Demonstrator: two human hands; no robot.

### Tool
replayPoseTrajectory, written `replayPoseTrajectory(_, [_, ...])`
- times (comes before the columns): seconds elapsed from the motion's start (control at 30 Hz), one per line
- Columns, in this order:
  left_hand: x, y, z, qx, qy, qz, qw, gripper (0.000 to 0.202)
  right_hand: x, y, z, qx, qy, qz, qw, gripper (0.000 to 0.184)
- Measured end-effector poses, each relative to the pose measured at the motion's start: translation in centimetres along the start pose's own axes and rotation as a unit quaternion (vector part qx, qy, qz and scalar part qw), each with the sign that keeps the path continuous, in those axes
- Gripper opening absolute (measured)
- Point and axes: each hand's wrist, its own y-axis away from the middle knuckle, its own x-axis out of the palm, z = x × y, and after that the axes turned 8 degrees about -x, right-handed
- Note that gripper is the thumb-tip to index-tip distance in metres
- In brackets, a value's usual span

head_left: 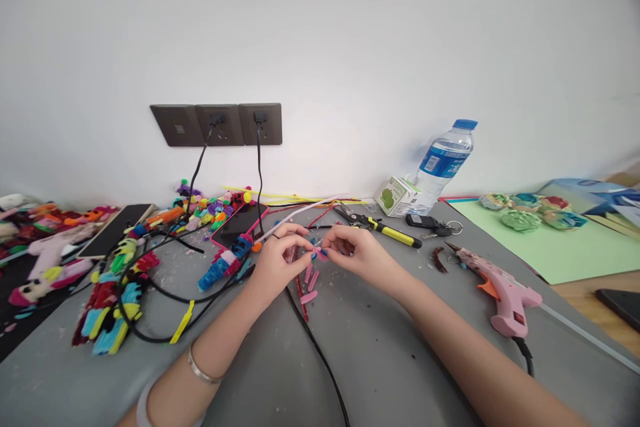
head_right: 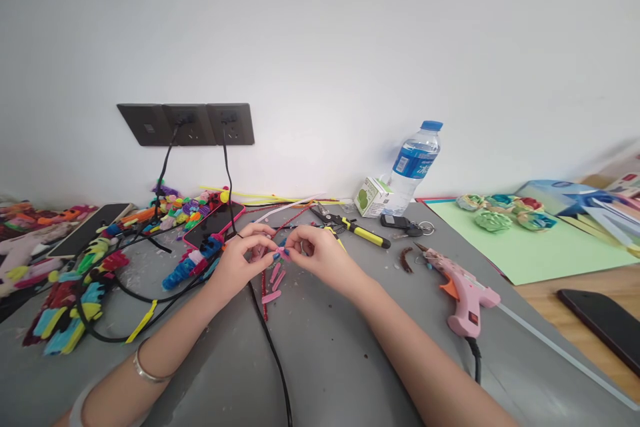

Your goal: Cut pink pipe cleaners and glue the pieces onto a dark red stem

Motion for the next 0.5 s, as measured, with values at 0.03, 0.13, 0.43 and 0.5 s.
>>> replayPoseTrajectory(0.03, [0.0, 0.0, 0.0, -0.003, 0.003, 0.0, 1.0, 0.006, 0.01, -0.01, -0.03, 0.0, -0.001, -0.002, 1.0, 0.006])
replayPoseTrajectory(0.13, [0.02, 0.01, 0.04, -0.009, 0.012, -0.001, 1.0, 0.006, 0.07, -0.03, -0.02, -0.002, -0.003, -0.005, 1.0, 0.006])
replayPoseTrajectory(0.43, [-0.11, -0.23, 0.16, -0.072, 0.091, -0.007, 0.993, 0.009, 0.02, -0.04, 0.22, 0.003, -0.023, -0.024, 0.999, 0.012])
replayPoseTrajectory(0.5, [-0.15, -0.3, 0.31, -0.1, 0.124, -0.01, 0.987, 0.012, -0.04, -0.01, 0.12, 0.001, -0.039, -0.05, 0.998, 0.017])
